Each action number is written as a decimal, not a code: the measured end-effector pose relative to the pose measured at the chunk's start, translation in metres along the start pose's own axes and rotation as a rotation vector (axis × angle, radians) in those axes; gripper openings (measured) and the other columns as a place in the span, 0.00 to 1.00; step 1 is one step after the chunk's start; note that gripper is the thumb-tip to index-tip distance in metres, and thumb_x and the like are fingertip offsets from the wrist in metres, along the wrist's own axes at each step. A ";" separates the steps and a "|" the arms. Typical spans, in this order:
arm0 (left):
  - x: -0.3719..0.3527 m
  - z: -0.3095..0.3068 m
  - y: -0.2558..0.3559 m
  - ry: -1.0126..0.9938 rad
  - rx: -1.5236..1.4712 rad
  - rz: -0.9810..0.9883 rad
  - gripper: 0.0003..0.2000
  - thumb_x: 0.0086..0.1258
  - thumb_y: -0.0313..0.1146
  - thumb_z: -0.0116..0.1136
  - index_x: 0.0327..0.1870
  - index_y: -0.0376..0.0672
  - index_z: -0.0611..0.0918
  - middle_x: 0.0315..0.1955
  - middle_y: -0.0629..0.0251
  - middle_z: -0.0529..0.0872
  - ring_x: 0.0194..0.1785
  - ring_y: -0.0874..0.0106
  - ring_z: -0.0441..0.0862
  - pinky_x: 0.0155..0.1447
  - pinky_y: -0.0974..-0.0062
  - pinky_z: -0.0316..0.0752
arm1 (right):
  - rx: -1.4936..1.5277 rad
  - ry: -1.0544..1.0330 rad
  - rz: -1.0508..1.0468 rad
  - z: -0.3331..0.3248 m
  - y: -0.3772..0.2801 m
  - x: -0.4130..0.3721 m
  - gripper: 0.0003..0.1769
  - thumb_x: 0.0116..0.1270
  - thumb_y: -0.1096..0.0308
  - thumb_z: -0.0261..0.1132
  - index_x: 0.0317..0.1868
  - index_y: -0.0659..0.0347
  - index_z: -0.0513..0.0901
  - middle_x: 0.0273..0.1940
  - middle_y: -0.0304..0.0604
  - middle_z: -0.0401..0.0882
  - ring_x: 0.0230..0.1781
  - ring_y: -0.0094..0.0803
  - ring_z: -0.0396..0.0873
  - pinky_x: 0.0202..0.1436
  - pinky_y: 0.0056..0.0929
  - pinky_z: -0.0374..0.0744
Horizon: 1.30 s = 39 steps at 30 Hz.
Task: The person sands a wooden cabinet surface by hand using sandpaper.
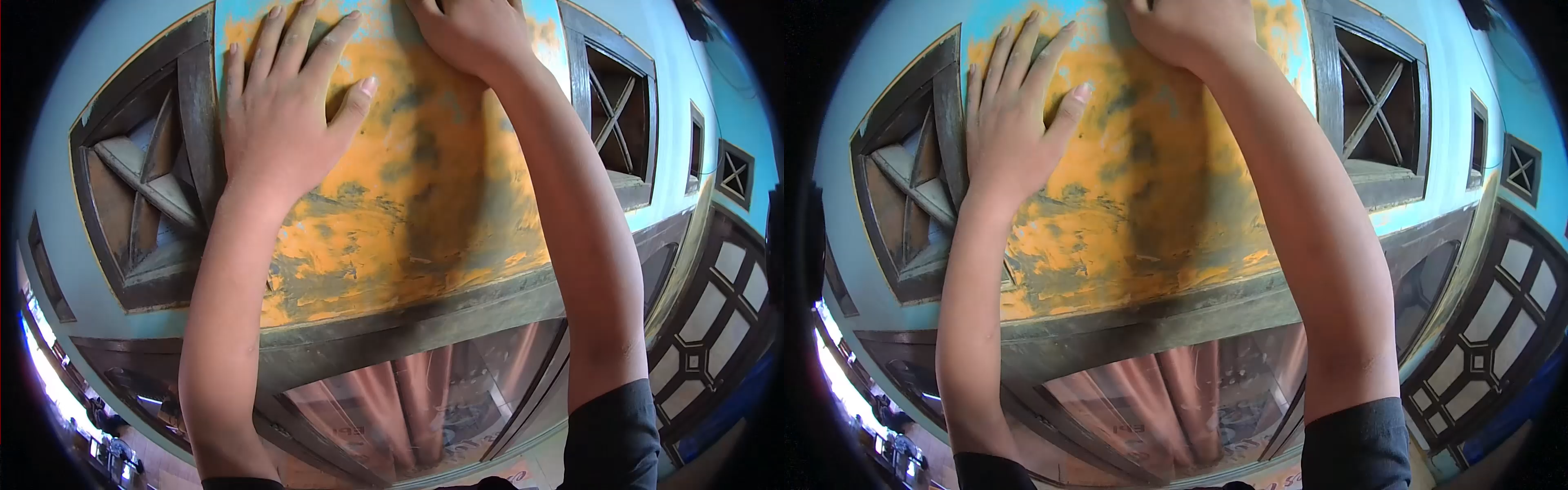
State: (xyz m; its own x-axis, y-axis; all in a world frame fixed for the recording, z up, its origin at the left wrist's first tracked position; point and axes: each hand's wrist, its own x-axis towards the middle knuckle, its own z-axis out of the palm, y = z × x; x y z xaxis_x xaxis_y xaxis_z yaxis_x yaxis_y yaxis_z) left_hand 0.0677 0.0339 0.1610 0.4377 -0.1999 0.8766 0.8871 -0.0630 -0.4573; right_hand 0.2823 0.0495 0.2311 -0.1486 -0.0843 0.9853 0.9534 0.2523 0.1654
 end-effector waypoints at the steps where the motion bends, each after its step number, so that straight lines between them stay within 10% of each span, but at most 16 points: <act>1: -0.002 0.001 0.000 -0.006 -0.003 -0.002 0.30 0.79 0.53 0.53 0.80 0.61 0.70 0.81 0.62 0.64 0.84 0.55 0.57 0.84 0.44 0.49 | 0.010 -0.007 -0.080 -0.003 -0.010 -0.011 0.35 0.84 0.47 0.41 0.85 0.49 0.56 0.86 0.52 0.49 0.87 0.56 0.43 0.87 0.58 0.43; 9: 0.009 -0.019 0.006 -0.243 0.047 -0.098 0.35 0.79 0.48 0.52 0.83 0.46 0.61 0.84 0.53 0.55 0.87 0.55 0.47 0.88 0.49 0.38 | -0.019 0.121 -0.035 0.013 0.015 0.020 0.32 0.85 0.50 0.41 0.84 0.48 0.59 0.86 0.49 0.50 0.87 0.53 0.45 0.88 0.55 0.45; 17: -0.005 0.011 -0.008 0.049 0.027 -0.118 0.33 0.82 0.51 0.49 0.83 0.50 0.63 0.83 0.63 0.61 0.86 0.59 0.52 0.86 0.45 0.45 | 0.056 0.046 -0.357 0.012 -0.009 0.003 0.32 0.85 0.50 0.38 0.84 0.44 0.60 0.85 0.50 0.51 0.87 0.52 0.45 0.88 0.54 0.44; 21: -0.005 0.012 -0.008 0.042 0.053 -0.125 0.32 0.83 0.50 0.45 0.84 0.50 0.62 0.83 0.64 0.61 0.86 0.59 0.53 0.86 0.45 0.44 | 0.065 0.090 -0.027 -0.005 0.022 0.030 0.32 0.84 0.52 0.40 0.83 0.48 0.63 0.86 0.49 0.51 0.87 0.54 0.45 0.88 0.55 0.46; 27: -0.006 0.014 -0.011 0.027 0.056 -0.134 0.30 0.84 0.48 0.44 0.84 0.50 0.63 0.83 0.64 0.61 0.86 0.59 0.53 0.86 0.47 0.44 | 0.016 0.040 -0.439 0.011 -0.018 -0.031 0.34 0.84 0.47 0.39 0.85 0.48 0.56 0.86 0.51 0.49 0.87 0.52 0.43 0.88 0.58 0.43; 33: -0.006 0.014 -0.011 0.053 0.030 -0.105 0.30 0.83 0.48 0.45 0.83 0.51 0.64 0.83 0.65 0.61 0.86 0.59 0.54 0.85 0.46 0.45 | -0.088 0.061 0.019 0.004 0.030 0.001 0.38 0.82 0.45 0.43 0.85 0.53 0.57 0.86 0.51 0.48 0.88 0.51 0.41 0.89 0.52 0.42; 39: -0.005 0.010 -0.011 -0.019 0.044 -0.138 0.32 0.81 0.51 0.48 0.83 0.52 0.64 0.83 0.60 0.59 0.86 0.56 0.51 0.86 0.46 0.43 | 0.024 -0.024 -0.435 0.001 -0.002 -0.047 0.45 0.81 0.38 0.48 0.84 0.64 0.54 0.85 0.60 0.49 0.87 0.51 0.43 0.89 0.51 0.45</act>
State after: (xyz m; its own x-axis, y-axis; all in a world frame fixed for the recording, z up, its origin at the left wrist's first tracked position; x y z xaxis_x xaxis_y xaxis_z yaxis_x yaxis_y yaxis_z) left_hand 0.0572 0.0455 0.1633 0.3138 -0.1736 0.9335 0.9443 -0.0455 -0.3259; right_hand 0.2871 0.0536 0.1847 -0.5418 -0.1650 0.8241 0.7942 0.2205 0.5663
